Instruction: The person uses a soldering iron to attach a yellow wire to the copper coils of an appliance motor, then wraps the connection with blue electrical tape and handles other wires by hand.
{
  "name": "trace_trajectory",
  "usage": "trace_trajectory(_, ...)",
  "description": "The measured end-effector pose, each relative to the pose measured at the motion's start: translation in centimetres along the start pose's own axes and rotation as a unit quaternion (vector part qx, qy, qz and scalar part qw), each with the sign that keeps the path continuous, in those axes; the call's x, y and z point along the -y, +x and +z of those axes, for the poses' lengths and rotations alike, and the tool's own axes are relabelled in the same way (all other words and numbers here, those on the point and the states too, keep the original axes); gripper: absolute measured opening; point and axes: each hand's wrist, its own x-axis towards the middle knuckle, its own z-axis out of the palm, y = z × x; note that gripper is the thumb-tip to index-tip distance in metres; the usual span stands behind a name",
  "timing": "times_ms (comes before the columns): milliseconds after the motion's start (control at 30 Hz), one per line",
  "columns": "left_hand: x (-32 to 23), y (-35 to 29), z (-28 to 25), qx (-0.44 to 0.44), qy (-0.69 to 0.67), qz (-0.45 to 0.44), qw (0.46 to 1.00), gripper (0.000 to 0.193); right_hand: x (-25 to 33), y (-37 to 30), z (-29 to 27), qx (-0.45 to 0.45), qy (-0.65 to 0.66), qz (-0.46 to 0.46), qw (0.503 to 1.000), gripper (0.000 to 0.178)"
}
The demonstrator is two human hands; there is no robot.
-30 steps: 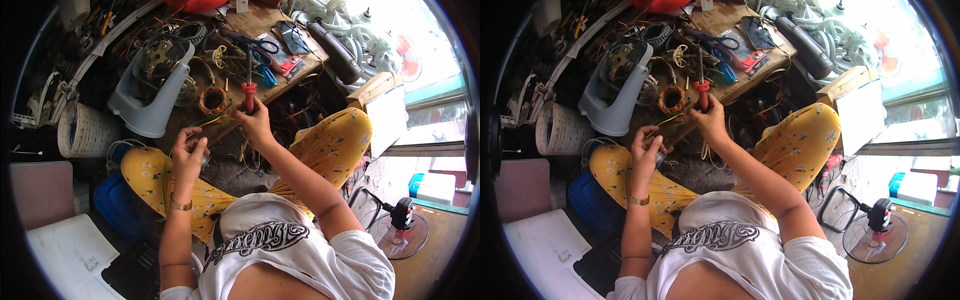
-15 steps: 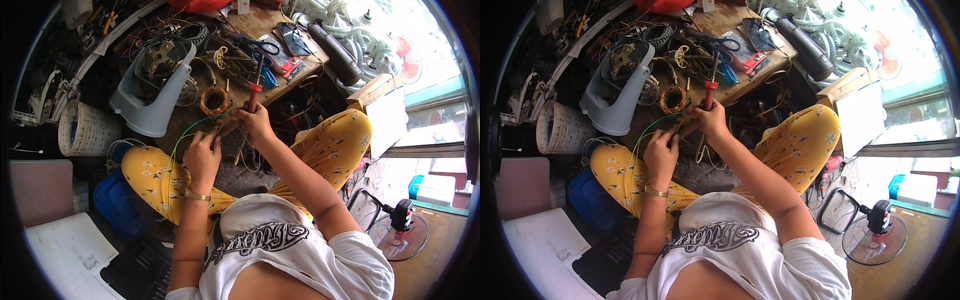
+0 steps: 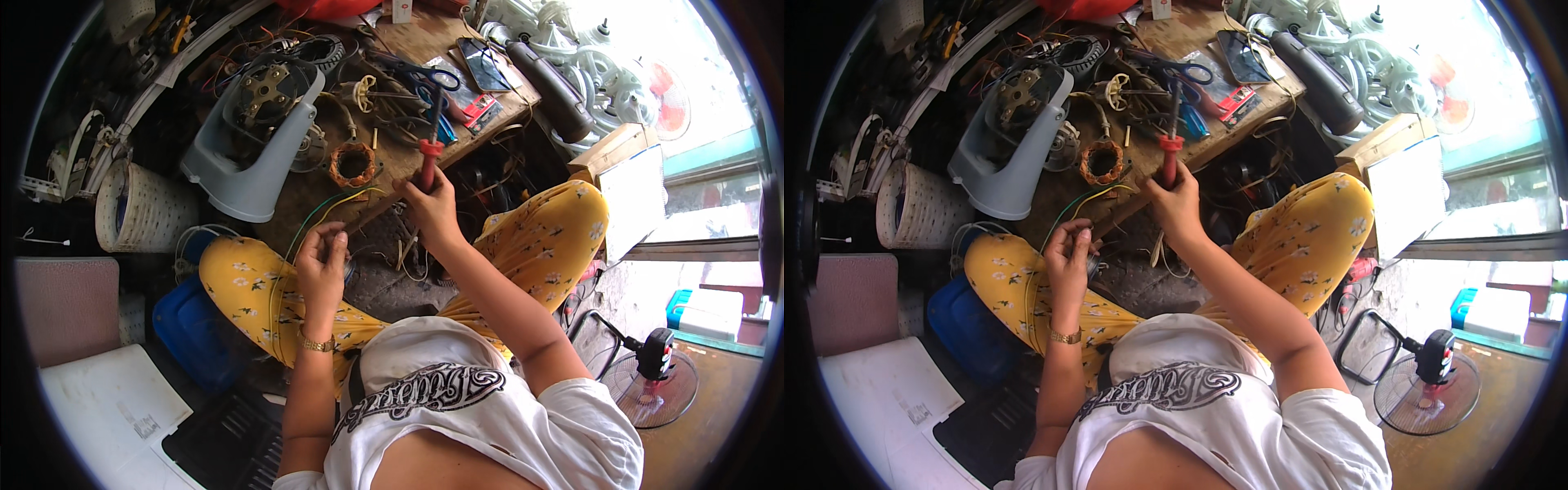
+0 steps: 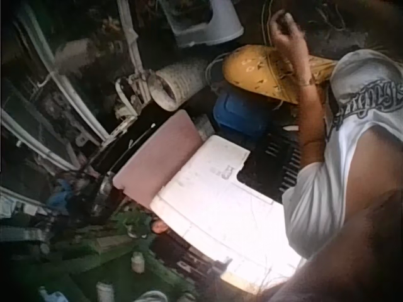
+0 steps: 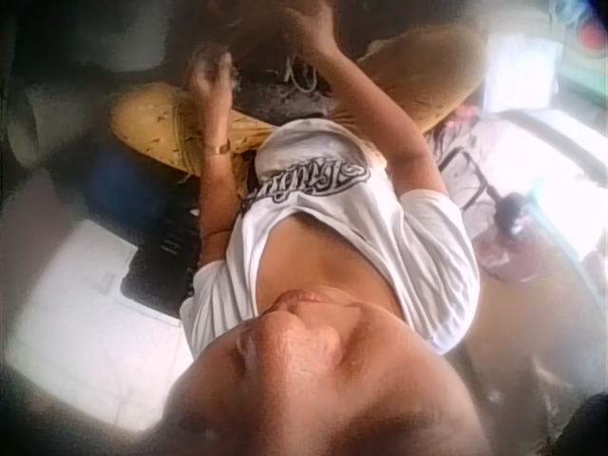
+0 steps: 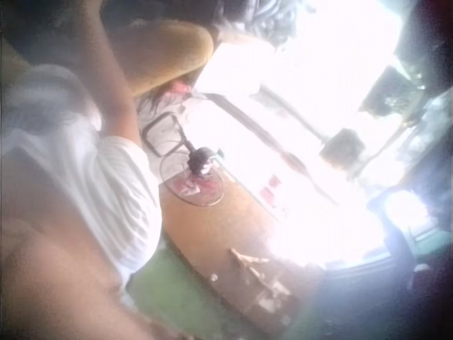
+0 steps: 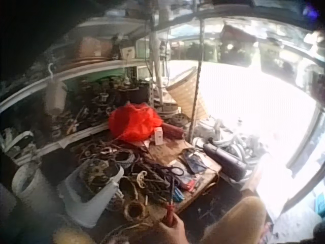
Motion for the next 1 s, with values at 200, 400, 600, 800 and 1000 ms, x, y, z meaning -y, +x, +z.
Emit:
trace_trajectory(200,-0.1,-0.2,1.6,-0.007,-0.043,-0.011,0.999,0.016,1.7,-5.4,-0.9,0.157,0.035,0.119,0.98,0.027)
trace_trajectory(400,-0.5,0.2,3.0,0.024,-0.05,-0.009,0.998,0.016,1.7,-5.2,-0.8,0.154,0.043,0.067,0.985,0.029)
trace_trajectory(600,0.2,-0.2,4.4,0.072,-0.13,-0.077,0.986,0.012,3.6,-2.3,-2.2,0.181,-0.085,0.055,0.978,0.03)
trace_trajectory(800,2.3,-1.0,6.2,-0.019,-0.412,-0.239,0.879,0.01,12.2,2.7,-5.9,0.152,-0.334,-0.102,0.925,0.033)
trace_trajectory(1000,2.2,0.5,7.7,-0.027,-0.476,-0.288,0.83,0.012,19.6,7.5,-7.1,0.261,-0.528,-0.27,0.762,0.023)
